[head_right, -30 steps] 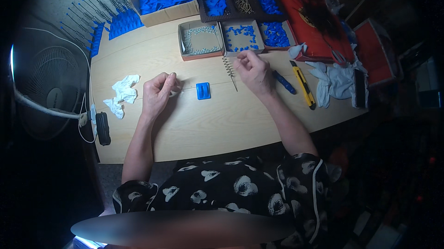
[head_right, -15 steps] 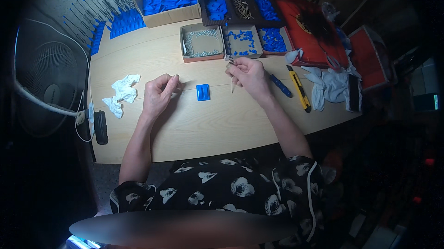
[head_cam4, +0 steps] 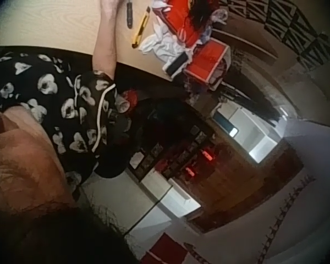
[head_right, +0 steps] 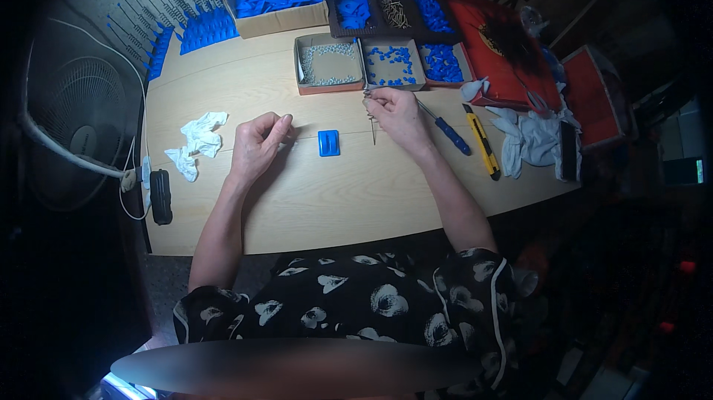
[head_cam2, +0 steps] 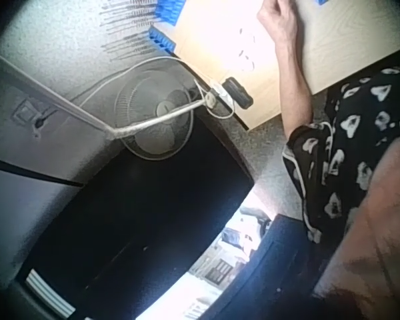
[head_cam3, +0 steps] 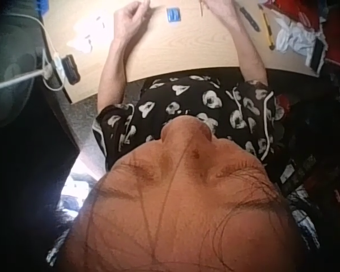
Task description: The person assembles small blue plastic components with metal rods and beads using a screwdriver and glue from a glue bottle.
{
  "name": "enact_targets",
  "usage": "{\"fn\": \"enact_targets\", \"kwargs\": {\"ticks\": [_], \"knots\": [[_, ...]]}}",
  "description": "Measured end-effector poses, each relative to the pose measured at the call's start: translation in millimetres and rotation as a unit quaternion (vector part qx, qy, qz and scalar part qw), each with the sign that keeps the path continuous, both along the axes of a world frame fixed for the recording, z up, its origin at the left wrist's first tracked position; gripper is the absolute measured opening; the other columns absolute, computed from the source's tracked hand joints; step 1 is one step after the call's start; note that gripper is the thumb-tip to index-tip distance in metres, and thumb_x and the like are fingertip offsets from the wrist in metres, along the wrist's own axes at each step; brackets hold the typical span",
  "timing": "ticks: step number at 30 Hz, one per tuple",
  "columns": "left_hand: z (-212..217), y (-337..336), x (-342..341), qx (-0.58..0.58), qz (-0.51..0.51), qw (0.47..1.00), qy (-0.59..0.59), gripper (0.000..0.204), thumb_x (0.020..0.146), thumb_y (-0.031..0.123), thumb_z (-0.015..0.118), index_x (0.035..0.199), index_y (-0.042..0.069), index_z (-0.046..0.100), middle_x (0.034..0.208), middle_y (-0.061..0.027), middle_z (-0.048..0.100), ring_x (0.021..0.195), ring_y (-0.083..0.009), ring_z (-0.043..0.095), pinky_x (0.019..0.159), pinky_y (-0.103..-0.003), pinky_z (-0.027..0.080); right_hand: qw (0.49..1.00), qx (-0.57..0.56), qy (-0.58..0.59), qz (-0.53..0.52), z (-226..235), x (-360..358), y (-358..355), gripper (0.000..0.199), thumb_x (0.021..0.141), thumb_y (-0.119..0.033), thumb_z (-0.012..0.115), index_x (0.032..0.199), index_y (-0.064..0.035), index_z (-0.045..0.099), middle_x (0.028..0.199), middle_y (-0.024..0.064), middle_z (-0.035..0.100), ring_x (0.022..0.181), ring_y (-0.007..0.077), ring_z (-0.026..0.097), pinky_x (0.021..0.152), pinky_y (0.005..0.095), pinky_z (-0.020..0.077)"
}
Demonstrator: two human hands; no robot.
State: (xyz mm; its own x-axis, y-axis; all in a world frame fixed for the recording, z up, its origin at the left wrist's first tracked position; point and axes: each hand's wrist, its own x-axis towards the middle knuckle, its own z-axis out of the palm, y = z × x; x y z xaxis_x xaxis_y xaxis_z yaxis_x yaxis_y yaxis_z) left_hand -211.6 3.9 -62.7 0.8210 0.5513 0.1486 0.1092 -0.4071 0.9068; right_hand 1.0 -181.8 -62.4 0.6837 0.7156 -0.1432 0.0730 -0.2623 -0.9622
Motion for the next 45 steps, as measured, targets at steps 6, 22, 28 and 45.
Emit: {"fn": "enact_targets", "kwargs": {"ticks": [6,22,28,45], "knots": [[-1.3,-0.4,-1.9,0.003,0.012,1.000,0.002,0.033,0.098,0.024,0.065,0.080,-0.003,0.070,0.066,-0.0078,0.068,0.059,-0.0107,0.061,0.056,-0.027,0.049,0.999,-0.010,0.033,-0.003,8.1,-2.0,-2.1,0.031,0.094,-0.016,0.067,0.117,0.0046,0.065,0.083,-0.0001,0.065,0.059,0.0018,0.051,0.048,0.0175,0.0388],[-1.7,-0.8,1.8,0.022,0.019,0.999,0.018,0.031,0.097,0.023,0.066,0.080,-0.002,0.071,0.067,-0.0082,0.069,0.057,-0.0121,0.060,0.055,-0.028,0.048,0.999,-0.014,-0.042,0.019,-10.2,4.9,0.0,0.033,0.088,-0.013,0.074,0.111,0.0087,0.064,0.088,0.0068,0.069,0.076,0.0096,0.063,0.069,0.0241,0.0532],[-6.2,-3.7,0.7,0.006,0.026,0.999,-0.032,0.020,0.096,0.018,0.067,0.088,0.000,0.071,0.072,-0.0066,0.070,0.060,-0.0115,0.062,0.057,-0.026,0.050,0.998,0.028,0.029,0.046,11.7,-10.1,-4.4,0.027,0.090,-0.008,0.070,0.112,0.0056,0.065,0.086,0.0014,0.067,0.066,0.0014,0.055,0.056,0.0157,0.0439],[1.5,-6.5,0.4,-0.153,0.003,0.986,-0.070,0.025,0.101,0.018,0.060,0.112,-0.002,0.071,0.093,-0.0071,0.073,0.073,-0.0100,0.065,0.066,-0.025,0.055,0.980,0.075,0.109,0.147,25.0,-24.0,-13.0,0.028,0.099,-0.019,0.062,0.114,0.0039,0.066,0.084,0.0042,0.068,0.062,0.0025,0.055,0.052,0.0156,0.0440]]}}
